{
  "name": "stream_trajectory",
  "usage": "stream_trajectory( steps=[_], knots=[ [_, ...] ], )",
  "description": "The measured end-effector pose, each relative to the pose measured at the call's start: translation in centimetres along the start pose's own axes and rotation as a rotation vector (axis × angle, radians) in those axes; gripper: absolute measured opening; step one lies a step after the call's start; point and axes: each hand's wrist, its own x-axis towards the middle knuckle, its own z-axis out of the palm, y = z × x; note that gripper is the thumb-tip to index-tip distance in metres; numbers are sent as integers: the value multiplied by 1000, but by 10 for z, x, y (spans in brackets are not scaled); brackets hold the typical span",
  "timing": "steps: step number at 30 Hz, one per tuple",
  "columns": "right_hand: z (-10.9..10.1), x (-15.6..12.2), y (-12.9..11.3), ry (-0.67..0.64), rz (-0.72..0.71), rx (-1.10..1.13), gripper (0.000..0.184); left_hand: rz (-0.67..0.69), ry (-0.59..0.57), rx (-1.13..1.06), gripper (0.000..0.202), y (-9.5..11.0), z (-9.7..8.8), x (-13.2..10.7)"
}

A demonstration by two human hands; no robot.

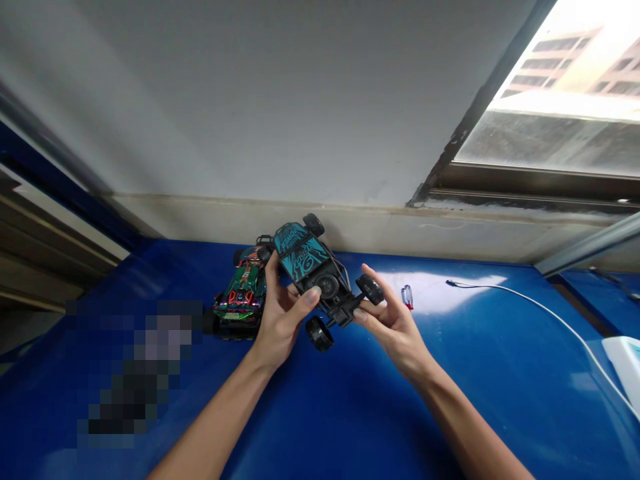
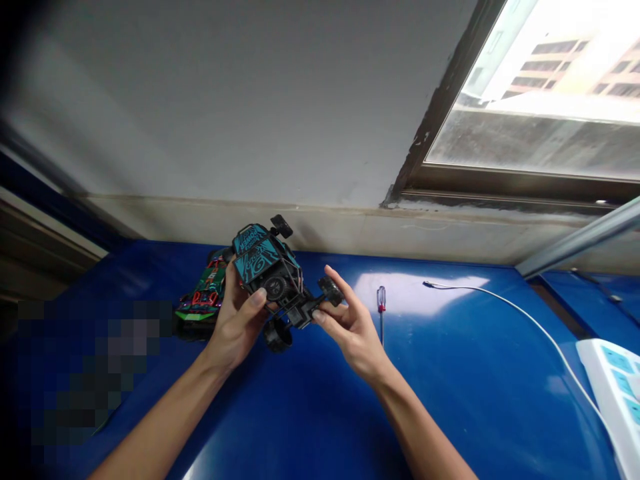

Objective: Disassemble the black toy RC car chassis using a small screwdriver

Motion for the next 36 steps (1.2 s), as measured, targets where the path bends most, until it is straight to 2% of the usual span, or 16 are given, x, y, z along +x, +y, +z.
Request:
stream_trajectory(
  steps=[4,8,16,21,32,36],
  knots=[
    [1,-2,-3,-18,27,46,105,-4,8,-9,90,-2,-3,1],
    [3,-2,-4,25,77,91,116,93,-2,65,95,-5,-3,-1],
    [4,2,-1,62,64,132,136,220,-75,179,94,-8,5,-3],
    [9,2,-3,81,103,140,136,282,-49,197,96,-10,3,-2],
    [8,2,-6,64,85,84,127,317,-100,252,96,-11,2,-3],
    [9,2,-4,108,102,84,124,353,-118,312,99,-11,3,-4]
  ],
)
